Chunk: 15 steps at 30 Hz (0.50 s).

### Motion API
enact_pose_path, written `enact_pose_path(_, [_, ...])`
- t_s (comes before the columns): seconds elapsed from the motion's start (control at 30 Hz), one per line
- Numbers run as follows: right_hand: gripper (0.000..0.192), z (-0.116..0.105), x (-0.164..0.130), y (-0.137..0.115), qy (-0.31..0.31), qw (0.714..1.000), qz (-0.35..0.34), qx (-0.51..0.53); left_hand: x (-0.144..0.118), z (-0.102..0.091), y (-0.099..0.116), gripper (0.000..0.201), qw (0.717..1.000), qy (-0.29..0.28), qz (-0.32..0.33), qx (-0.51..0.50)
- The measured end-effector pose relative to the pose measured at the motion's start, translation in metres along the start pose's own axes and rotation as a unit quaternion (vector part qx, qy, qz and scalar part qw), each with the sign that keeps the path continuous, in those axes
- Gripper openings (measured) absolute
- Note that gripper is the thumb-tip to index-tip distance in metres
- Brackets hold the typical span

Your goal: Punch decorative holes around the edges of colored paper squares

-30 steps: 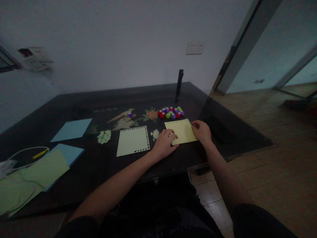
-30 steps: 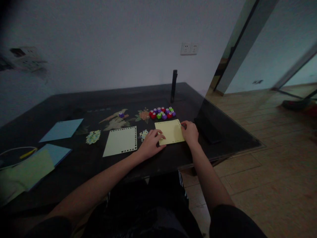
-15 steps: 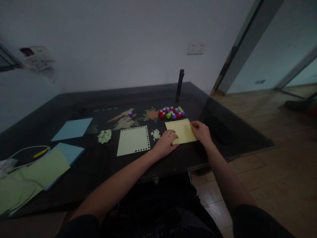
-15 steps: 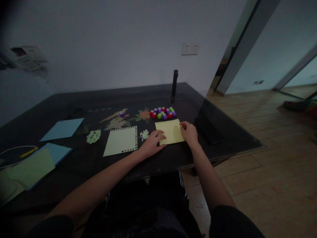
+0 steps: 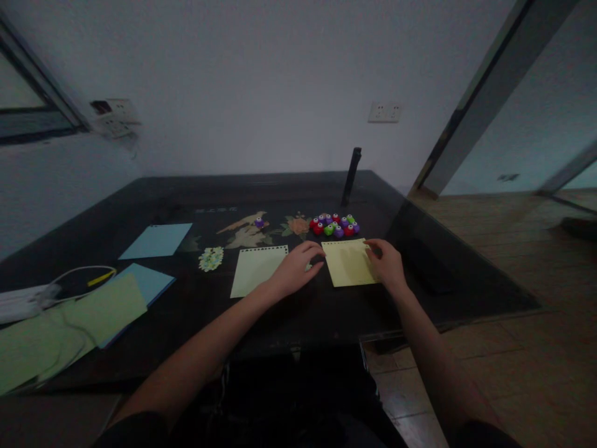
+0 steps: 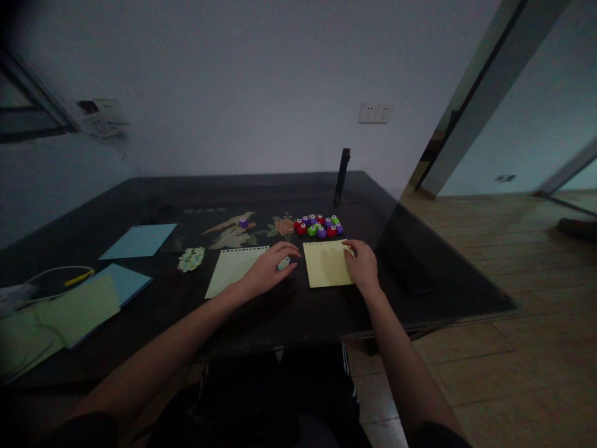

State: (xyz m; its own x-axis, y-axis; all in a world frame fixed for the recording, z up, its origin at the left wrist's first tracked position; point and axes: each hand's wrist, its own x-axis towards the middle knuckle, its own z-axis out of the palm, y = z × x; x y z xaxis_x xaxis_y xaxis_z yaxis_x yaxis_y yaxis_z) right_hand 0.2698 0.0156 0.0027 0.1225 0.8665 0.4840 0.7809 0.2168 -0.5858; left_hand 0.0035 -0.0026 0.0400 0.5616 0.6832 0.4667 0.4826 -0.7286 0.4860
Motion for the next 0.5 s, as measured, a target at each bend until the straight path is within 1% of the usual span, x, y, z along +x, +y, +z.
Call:
enact_pose_path(0.07, [0.025,0.005,0.003,-0.016,-0.012,0.999,-0.029,0.030,-0.009,-0.027,-0.020,0.017,0.999,0.015,-0.024,0.023])
enact_pose_path(0.17, [0.024,0.019,0.007,-0.050,-0.042,0.993,-0.077,0.074,-0.029,-0.059,-0.065,0.015,0.992,0.057,-0.092,0.065])
enact_pose_path(0.23, [0.023,0.035,0.011,-0.076,-0.084,0.986,-0.112,0.090,-0.044,-0.072,-0.094,0.016,0.983,0.084,-0.146,0.072])
enact_pose_path(0.3, [0.023,0.056,0.017,-0.100,-0.137,0.976,-0.149,0.084,-0.057,-0.080,-0.115,0.017,0.975,0.084,-0.188,0.078])
enact_pose_path(0.37, [0.025,0.077,0.024,-0.119,-0.188,0.964,-0.179,0.054,-0.065,-0.083,-0.127,0.016,0.970,0.052,-0.207,0.113])
enact_pose_path(0.43, [0.025,0.098,0.031,-0.132,-0.230,0.957,-0.174,0.019,-0.070,-0.084,-0.130,0.016,0.966,0.017,-0.217,0.139])
enact_pose_path(0.5, [0.024,0.116,0.035,-0.138,-0.257,0.952,-0.164,-0.014,-0.072,-0.084,-0.128,0.022,0.963,-0.007,-0.228,0.145])
